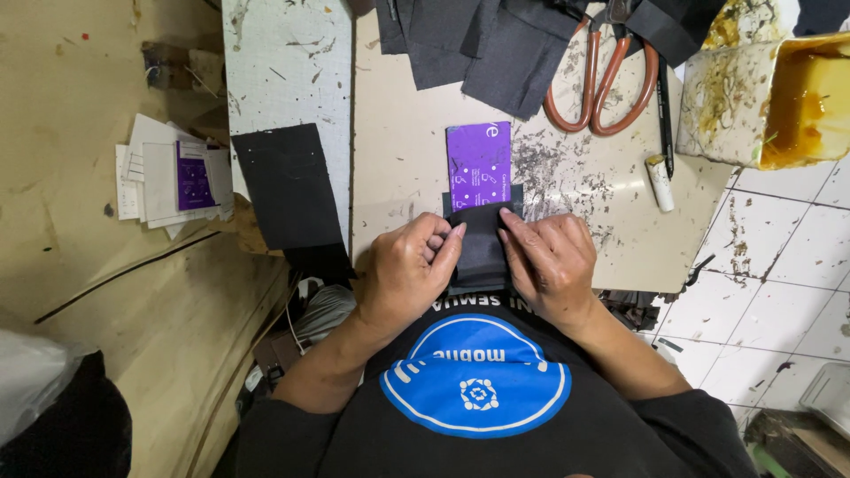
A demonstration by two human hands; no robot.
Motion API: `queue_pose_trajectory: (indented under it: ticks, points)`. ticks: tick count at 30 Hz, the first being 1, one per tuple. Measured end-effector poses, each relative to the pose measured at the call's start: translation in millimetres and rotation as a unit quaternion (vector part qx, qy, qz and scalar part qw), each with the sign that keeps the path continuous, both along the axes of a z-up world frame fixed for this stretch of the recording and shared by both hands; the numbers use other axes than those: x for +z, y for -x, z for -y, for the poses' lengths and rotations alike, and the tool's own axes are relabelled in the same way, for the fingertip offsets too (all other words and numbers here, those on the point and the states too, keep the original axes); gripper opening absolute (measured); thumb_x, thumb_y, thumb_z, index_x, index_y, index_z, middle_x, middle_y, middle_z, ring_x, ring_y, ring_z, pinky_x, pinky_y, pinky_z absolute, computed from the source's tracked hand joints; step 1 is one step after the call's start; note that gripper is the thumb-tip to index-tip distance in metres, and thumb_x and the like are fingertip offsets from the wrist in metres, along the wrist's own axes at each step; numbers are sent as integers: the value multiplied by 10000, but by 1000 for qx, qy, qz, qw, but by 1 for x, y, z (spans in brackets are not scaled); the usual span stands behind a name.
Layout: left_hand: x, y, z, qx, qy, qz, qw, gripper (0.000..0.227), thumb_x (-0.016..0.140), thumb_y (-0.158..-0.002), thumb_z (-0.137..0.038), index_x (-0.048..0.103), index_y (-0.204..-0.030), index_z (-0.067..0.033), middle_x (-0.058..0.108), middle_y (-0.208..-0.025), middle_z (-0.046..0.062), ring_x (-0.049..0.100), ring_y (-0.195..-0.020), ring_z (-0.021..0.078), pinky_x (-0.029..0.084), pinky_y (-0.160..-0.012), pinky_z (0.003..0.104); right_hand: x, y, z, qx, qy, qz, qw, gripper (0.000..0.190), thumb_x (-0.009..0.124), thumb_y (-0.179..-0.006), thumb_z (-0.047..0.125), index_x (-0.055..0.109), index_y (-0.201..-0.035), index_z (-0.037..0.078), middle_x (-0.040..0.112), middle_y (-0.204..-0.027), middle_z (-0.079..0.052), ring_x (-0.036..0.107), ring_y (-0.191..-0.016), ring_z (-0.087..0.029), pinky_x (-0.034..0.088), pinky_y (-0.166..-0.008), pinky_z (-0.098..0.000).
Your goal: Applying adhesive to small material components and joining them together on a workbench.
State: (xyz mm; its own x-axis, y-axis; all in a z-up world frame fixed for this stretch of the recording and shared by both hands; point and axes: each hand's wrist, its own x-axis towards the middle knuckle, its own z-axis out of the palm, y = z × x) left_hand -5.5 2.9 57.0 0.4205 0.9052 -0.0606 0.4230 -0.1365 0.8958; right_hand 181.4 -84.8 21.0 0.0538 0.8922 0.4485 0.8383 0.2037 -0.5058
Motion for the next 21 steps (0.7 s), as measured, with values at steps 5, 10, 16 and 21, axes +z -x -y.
queue_pose_trajectory:
  ticks: [5, 10, 16, 21]
  points:
    - [-6, 0, 3, 1, 4, 6, 1000, 161, 740, -909, -86, 689, -788, 6, 675, -580, 159, 666, -419, 229, 468, -336, 289, -1, -1, -1, 3, -8, 12, 1000, 173, 759, -931, 49, 814, -1094, 31, 608, -748, -91, 565, -689, -290, 500, -670, -402]
    - [-7, 1, 3, 2, 2, -3, 1000, 163, 735, -909, -91, 684, -788, 6, 673, -579, 155, 665, -420, 233, 459, -330, 297, 0, 0, -2, 4, -13, 25, 1000, 173, 760, -931, 47, 812, -1094, 27, 594, -742, -96, 563, -690, -293, 496, -664, -407]
    - [-10, 0, 7, 10, 10, -19, 1000, 164, 735, -907, -116, 680, -795, -10, 677, -583, 135, 675, -433, 243, 461, -337, 307, 3, -1, 1, 1, 11, 23, 1000, 191, 727, -959, 89, 809, -1128, 51, 542, -737, -73, 530, -703, -276, 492, -678, -393]
    - [-11, 0, 10, 15, 9, -35, 999, 181, 744, -908, -147, 678, -795, -22, 685, -598, 130, 688, -461, 250, 474, -356, 323, 12, -20, 6, -3, 67, -142, 988, 266, 578, -1041, 16, 719, -1265, -21, 559, -817, -96, 506, -775, -270, 466, -738, -395]
